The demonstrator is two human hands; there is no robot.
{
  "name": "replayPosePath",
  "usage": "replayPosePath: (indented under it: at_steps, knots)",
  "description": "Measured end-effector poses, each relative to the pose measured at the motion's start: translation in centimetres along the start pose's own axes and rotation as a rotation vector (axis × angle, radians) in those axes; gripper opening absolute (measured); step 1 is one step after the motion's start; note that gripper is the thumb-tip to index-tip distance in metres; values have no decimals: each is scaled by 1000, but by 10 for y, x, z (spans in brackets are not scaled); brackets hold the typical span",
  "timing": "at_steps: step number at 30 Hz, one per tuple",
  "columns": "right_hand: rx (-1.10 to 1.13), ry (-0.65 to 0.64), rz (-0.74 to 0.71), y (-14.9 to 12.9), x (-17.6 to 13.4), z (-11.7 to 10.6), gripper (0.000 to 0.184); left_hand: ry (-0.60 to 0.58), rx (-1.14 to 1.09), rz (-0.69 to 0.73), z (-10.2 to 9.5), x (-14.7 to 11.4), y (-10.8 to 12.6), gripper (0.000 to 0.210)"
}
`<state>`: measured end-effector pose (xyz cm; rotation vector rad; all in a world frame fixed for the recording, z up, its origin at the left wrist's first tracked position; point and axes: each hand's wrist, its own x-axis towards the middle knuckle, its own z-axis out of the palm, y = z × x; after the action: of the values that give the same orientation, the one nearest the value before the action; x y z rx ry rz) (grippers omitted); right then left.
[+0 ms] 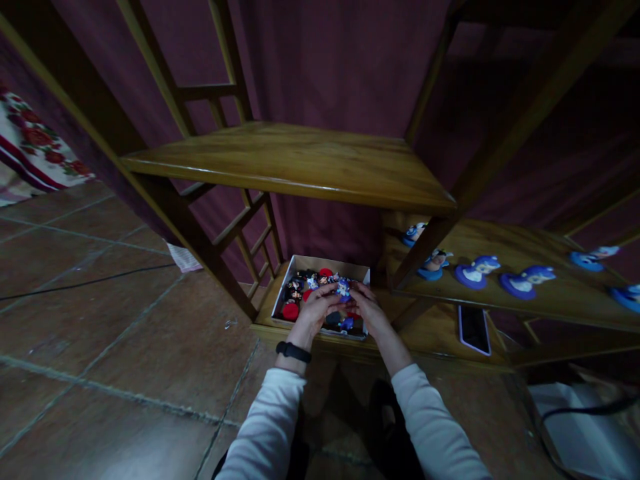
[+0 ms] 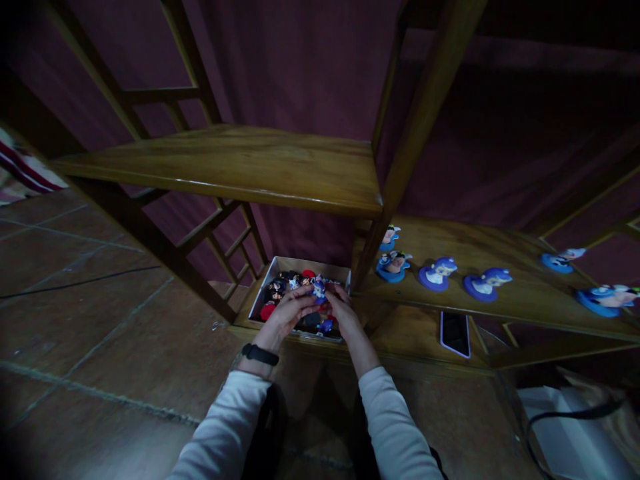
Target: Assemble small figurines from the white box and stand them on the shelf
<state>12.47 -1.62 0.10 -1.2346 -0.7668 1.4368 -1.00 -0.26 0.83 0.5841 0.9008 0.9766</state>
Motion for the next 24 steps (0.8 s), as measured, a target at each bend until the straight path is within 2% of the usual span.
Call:
replayPosePath:
  at_steps: [6,13,18,24]
  knots:
    - [10,4,11,3,1,1,32,-14,7,17,-1,1,1,32]
    - [21,-49,-42,1,-5,5,35,116,-16,100,-1,7,-2,30]
    - [4,23,-39,7,-4,5,37,153,0,124,1,7,-6,29]
    - [-9,49,-24,14,1,3,35,161,4,101,1,6,-7,26]
